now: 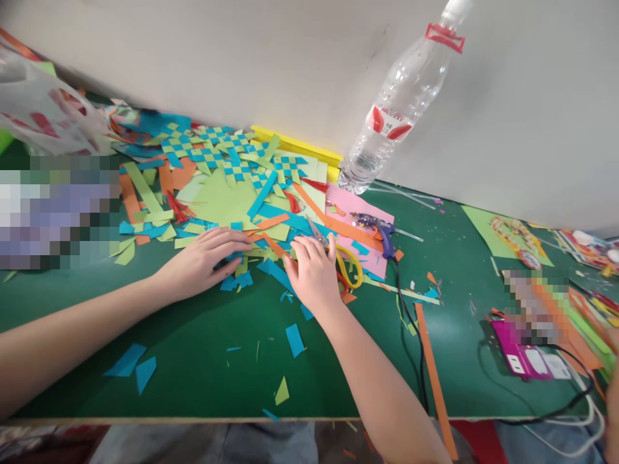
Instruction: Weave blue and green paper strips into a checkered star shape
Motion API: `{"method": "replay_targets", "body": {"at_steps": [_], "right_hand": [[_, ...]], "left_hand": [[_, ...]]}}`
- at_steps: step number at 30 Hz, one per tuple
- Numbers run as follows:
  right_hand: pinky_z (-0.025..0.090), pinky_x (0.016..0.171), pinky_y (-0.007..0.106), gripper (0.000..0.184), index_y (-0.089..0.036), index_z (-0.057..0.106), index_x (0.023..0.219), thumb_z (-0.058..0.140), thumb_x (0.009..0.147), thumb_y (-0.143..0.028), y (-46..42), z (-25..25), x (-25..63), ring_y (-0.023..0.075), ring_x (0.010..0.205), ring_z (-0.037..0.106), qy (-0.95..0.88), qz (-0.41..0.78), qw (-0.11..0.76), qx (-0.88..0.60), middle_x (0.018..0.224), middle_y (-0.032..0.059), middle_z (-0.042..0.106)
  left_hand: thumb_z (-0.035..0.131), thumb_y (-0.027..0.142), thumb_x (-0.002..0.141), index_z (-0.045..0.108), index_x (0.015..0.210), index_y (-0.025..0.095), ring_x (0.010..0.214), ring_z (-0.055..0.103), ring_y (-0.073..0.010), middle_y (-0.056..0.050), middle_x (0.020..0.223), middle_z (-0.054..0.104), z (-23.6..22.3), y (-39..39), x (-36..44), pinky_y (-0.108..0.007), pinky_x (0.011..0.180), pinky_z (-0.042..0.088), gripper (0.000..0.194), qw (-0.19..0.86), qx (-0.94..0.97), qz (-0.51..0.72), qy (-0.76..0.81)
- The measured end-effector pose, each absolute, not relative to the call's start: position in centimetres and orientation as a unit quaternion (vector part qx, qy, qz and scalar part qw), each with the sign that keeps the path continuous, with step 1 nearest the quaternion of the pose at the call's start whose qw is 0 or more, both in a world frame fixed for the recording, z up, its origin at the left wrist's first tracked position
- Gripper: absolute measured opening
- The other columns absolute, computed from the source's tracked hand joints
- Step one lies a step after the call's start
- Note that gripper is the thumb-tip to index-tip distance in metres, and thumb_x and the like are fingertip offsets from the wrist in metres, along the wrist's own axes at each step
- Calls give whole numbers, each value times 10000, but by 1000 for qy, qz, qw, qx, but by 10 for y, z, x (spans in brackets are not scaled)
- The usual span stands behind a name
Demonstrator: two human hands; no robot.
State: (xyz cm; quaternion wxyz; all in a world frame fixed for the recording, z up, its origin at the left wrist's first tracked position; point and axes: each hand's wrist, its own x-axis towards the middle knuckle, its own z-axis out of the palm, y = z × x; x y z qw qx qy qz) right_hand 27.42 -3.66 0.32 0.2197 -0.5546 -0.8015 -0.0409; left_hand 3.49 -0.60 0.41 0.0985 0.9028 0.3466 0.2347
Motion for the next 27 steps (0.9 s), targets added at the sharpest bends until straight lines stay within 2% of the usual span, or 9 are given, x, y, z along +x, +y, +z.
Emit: {"method": "replay_targets", "body": {"at_steps": [3, 7, 11, 17, 22, 27], "right_hand": [[126, 1151, 523, 300, -186, 583, 1123, 401, 932, -329, -38, 7, 272, 197, 1176, 524, -825, -33, 213, -522, 1224, 60, 613], [153, 1158, 504, 334, -190, 550, 1188, 377, 945, -341, -40, 11, 270, 183, 1242, 475, -855, -20, 190, -483, 1300, 54, 564], [161, 1167, 476, 383, -185, 507, 1249, 360, 951, -377, -41, 12, 269, 175, 1301, 409, -863, -21, 170, -475, 1377, 48, 492], [130, 1166, 495, 494, -167, 439, 1328, 326, 947, -460, -41, 10, 268, 196, 1332, 367, -874, -5, 133, -467, 1418, 64, 439], [41, 1165, 524, 370, -219, 583, 1166, 356, 951, -417, -42, 13, 267, 186, 1248, 464, -881, 7, 157, -447, 1279, 20, 585], [33, 1164, 507, 288, -232, 652, 939, 397, 943, -364, -43, 14, 268, 157, 1099, 564, -889, 20, 191, -416, 1042, -13, 691]], "left_hand": [[421, 272, 913, 534, 1239, 224, 1209, 503, -238, -79, 1278, 580, 4, -7, 35, -515, 1106, 246, 348, 83, 908, 216, 350], [421, 300, 925, 580, 1171, 233, 1166, 549, -226, -56, 1220, 626, 4, -8, 36, -538, 1137, 130, 300, 65, 919, 194, 338], [419, 276, 927, 607, 1096, 231, 1073, 608, -192, -43, 1120, 674, 8, -10, 37, -517, 1142, 129, 256, 66, 927, 198, 312], [450, 215, 905, 611, 1080, 219, 1049, 612, -179, -31, 1045, 699, 9, -12, 37, -454, 1122, 238, 237, 69, 938, 220, 261], [439, 227, 898, 578, 1150, 213, 1108, 571, -218, -73, 1156, 642, 6, -8, 36, -483, 1083, 290, 288, 55, 912, 221, 341], [409, 260, 918, 509, 1253, 204, 1220, 494, -236, -97, 1288, 565, 3, -5, 36, -507, 1108, 232, 354, 50, 897, 215, 383]]}}
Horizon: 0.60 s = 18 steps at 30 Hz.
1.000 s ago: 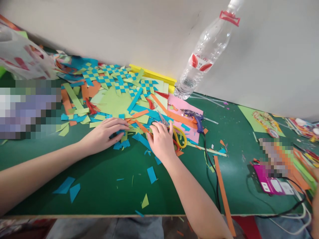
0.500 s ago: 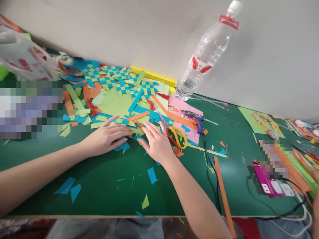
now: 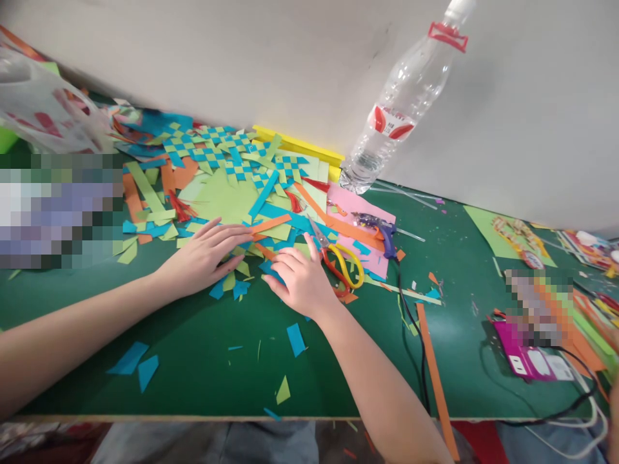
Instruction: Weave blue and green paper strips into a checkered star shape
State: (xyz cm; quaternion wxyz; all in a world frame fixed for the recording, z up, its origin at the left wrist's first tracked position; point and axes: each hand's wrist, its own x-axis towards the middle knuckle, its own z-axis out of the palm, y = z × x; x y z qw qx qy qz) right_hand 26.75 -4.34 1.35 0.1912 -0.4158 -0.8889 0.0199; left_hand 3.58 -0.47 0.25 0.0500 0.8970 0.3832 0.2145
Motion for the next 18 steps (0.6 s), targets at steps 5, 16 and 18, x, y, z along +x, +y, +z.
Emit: {"method": "replay_targets", "body": {"at_steps": [5, 16, 18], "right_hand": [[86, 1152, 501, 255, -223, 646, 879, 418, 934, -322, -43, 9, 267, 152, 1010, 594, -890, 20, 214, -402, 959, -15, 699], [125, 1151, 518, 295, -181, 562, 1132, 411, 935, -340, -40, 6, 268, 201, 1205, 495, -862, -33, 218, -457, 1241, 63, 599], [137, 1146, 531, 369, -160, 518, 1206, 394, 938, -381, -40, 4, 268, 222, 1266, 437, -857, -37, 196, -475, 1315, 88, 541]], "left_hand": [[414, 337, 926, 498, 1272, 189, 1259, 456, -245, -95, 1312, 551, -1, -4, 36, -524, 1130, 152, 385, 50, 903, 190, 383], [420, 339, 929, 532, 1228, 197, 1236, 479, -235, -78, 1256, 595, 5, -7, 39, -498, 1136, 168, 349, 63, 918, 185, 346], [414, 325, 932, 521, 1240, 192, 1248, 467, -230, -83, 1288, 570, 4, -7, 39, -487, 1134, 182, 352, 53, 916, 189, 351]]}}
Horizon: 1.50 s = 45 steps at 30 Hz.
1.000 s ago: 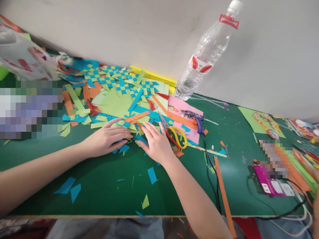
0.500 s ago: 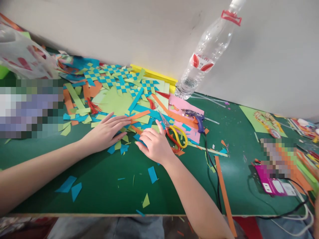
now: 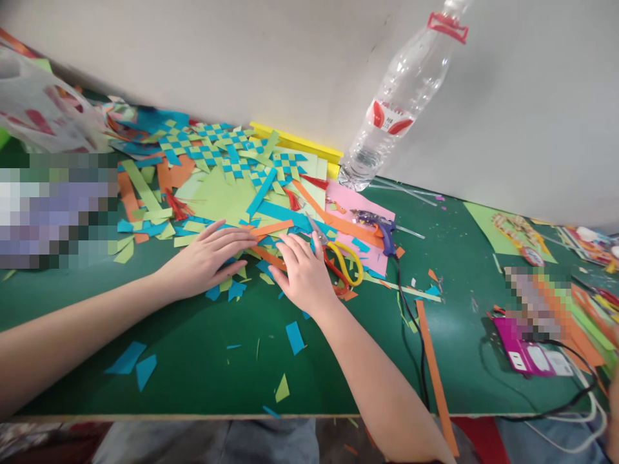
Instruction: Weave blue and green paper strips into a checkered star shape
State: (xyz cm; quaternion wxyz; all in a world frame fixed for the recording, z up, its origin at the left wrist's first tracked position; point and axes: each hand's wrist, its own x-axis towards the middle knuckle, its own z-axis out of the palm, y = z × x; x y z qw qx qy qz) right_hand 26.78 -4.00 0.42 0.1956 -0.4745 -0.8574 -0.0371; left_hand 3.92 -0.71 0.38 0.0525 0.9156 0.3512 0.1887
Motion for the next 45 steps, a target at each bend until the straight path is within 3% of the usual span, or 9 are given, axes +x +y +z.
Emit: {"method": "replay_targets", "body": {"at_steps": [8, 17, 26, 34, 45], "right_hand": [[118, 1148, 545, 474, -139, 453, 1296, 326, 951, -439, -41, 4, 268, 240, 1334, 351, -854, -40, 142, -499, 1409, 103, 442], [112, 1138, 558, 491, -212, 461, 1328, 301, 948, -480, -42, 5, 268, 233, 1342, 342, -867, -32, 96, -488, 1415, 93, 439], [115, 1142, 539, 545, -236, 335, 1409, 328, 934, -504, -42, 9, 268, 225, 1361, 314, -879, -13, 97, -467, 1436, 84, 412], [140, 1151, 515, 459, -208, 500, 1290, 347, 941, -462, -43, 8, 266, 217, 1335, 354, -894, -2, 106, -435, 1403, 90, 456], [140, 1163, 512, 476, -182, 445, 1334, 326, 952, -440, -40, 4, 270, 212, 1310, 394, -886, 3, 109, -450, 1405, 60, 457]], "left_hand": [[408, 369, 934, 507, 1258, 194, 1250, 465, -235, -77, 1297, 569, -2, -6, 38, -521, 1135, 135, 381, 48, 914, 172, 365], [424, 361, 929, 508, 1259, 213, 1230, 485, -230, -69, 1300, 567, 2, -7, 40, -507, 1128, 175, 371, 73, 923, 175, 334], [417, 376, 933, 483, 1271, 181, 1247, 464, -214, -84, 1338, 531, 2, -7, 39, -472, 1119, 224, 396, 62, 931, 153, 325], [420, 364, 926, 495, 1273, 194, 1251, 458, -230, -86, 1360, 509, -1, -5, 38, -464, 1103, 260, 393, 72, 932, 151, 320], [443, 348, 914, 497, 1282, 233, 1241, 467, -232, -59, 1364, 508, -4, -5, 38, -474, 1103, 253, 389, 85, 928, 164, 322]]}}
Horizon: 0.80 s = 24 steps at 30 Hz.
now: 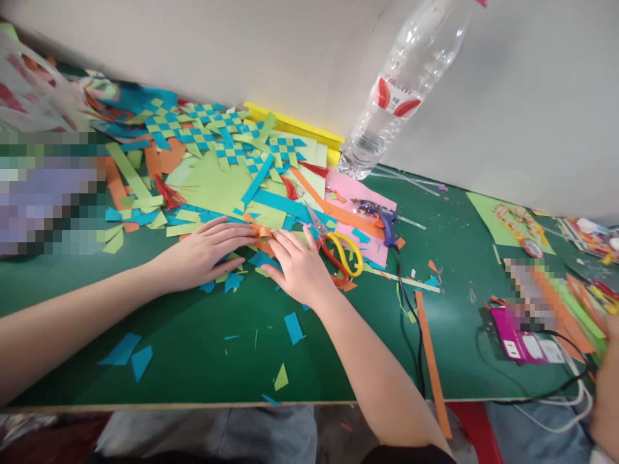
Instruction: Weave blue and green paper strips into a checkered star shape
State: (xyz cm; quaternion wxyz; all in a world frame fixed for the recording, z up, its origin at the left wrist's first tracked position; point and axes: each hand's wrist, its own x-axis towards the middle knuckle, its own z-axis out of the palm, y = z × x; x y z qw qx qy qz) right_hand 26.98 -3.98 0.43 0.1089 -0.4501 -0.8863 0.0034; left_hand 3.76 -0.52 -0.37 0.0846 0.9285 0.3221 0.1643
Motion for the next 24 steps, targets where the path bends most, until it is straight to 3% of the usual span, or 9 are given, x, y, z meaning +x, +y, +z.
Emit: {"method": "replay_targets", "body": {"at_steps": [10, 24], "right_hand": [[168, 1163, 473, 579, -145, 218, 1445, 329, 950, -422, -41, 10, 268, 204, 1355, 327, -874, -12, 158, -460, 1497, 89, 293], [228, 1145, 464, 730, -193, -27, 1472, 409, 917, -379, -47, 16, 268, 190, 1401, 223, -913, 39, 219, -343, 1526, 73, 216]], "left_hand": [[423, 323, 924, 484, 1277, 198, 1272, 429, -245, -97, 1402, 450, 1, -7, 38, -484, 1107, 255, 379, 64, 925, 180, 330], [487, 239, 884, 480, 1251, 197, 1282, 421, -246, -121, 1387, 453, 8, -10, 39, -481, 1122, 257, 369, 89, 928, 226, 282]]}}
